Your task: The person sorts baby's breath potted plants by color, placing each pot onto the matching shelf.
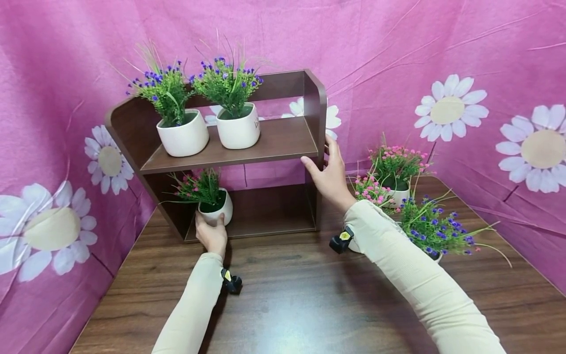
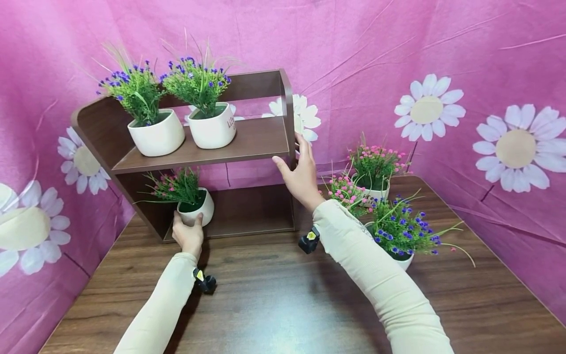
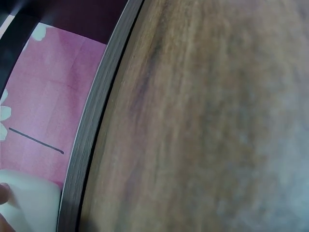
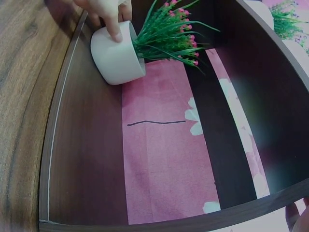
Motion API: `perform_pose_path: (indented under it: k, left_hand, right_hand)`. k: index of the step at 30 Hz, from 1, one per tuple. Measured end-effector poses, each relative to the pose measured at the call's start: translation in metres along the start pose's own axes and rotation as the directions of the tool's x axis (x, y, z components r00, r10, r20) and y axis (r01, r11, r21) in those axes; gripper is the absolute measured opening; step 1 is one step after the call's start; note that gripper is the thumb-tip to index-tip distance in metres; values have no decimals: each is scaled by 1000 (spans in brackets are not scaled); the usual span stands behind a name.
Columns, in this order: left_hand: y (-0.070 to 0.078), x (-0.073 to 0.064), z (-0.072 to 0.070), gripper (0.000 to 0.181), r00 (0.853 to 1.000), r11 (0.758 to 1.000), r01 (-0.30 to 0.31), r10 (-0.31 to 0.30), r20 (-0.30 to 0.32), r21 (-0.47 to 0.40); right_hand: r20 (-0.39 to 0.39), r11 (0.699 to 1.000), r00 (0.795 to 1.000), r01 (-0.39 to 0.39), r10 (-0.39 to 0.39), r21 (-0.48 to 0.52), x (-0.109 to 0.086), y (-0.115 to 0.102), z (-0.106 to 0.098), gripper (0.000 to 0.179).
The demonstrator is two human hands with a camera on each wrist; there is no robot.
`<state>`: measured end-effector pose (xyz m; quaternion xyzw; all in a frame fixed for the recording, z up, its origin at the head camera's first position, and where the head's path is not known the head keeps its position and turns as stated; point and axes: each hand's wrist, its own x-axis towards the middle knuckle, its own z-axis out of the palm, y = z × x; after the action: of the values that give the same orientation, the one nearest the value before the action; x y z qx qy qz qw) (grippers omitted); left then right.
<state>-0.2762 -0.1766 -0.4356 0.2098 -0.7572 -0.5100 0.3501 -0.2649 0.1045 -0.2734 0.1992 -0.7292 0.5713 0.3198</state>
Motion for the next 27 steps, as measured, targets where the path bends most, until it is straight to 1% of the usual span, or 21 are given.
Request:
perform_pose_path:
  k: [5, 7, 11, 13, 15, 17, 20, 22, 24, 25, 27]
  left_hand:
    - [1, -4, -6, 75, 1000, 1000, 0, -1, 18, 9]
    - [3, -6, -9, 75, 999, 1000, 9, -10, 33, 15]
    - [8, -12, -21, 76, 995, 999, 46, -48, 88, 28]
    - [10, -14, -29, 76, 992, 998, 47, -51, 116, 37]
    - [12, -17, -37, 75, 991, 999, 20, -24, 135, 37]
    - [14, -19, -47, 73, 988, 1000, -22, 19, 152, 18]
    - [20, -22, -64, 72, 981, 996, -83, 84, 176, -13]
    - [25, -22, -76, 73, 975, 993, -110, 115, 190, -35]
    - [31, -20, -87, 74, 972, 990, -120, 133, 194, -77]
    - [35, -18, -92, 75, 971, 986, -121, 141, 194, -113]
    - [44, -12, -101, 75, 971, 976, -132, 162, 177, -174]
  right_hand:
    - [-2, 1000, 1000, 10, -10, 0, 0, -1, 0, 63]
    - [-3, 1000, 1000, 13, -13, 0, 0, -2, 0, 63]
    - [-5, 1000, 1000, 8, -8, -2, 0, -3, -1, 63]
    - [-6, 1000, 1000, 5, -5, -3, 0, -3, -1, 63]
    - [-5, 1000, 1000, 0, 0, -6, 0, -3, 0, 62]
    - [-5, 1000, 1000, -2, 2, -8, -1, -3, 0, 62]
    - [-2, 1000, 1000, -5, 5, -5, -1, -3, 1, 63]
    - [0, 1000, 1000, -9, 9, 1, -1, -3, 1, 63]
    - [1, 1000, 1000, -12, 12, 4, -1, -3, 1, 63]
    - [1, 1000, 1000, -13, 13, 3, -1, -2, 1, 63]
    - [0, 1000, 1000, -11, 11, -3, -1, -2, 0, 63]
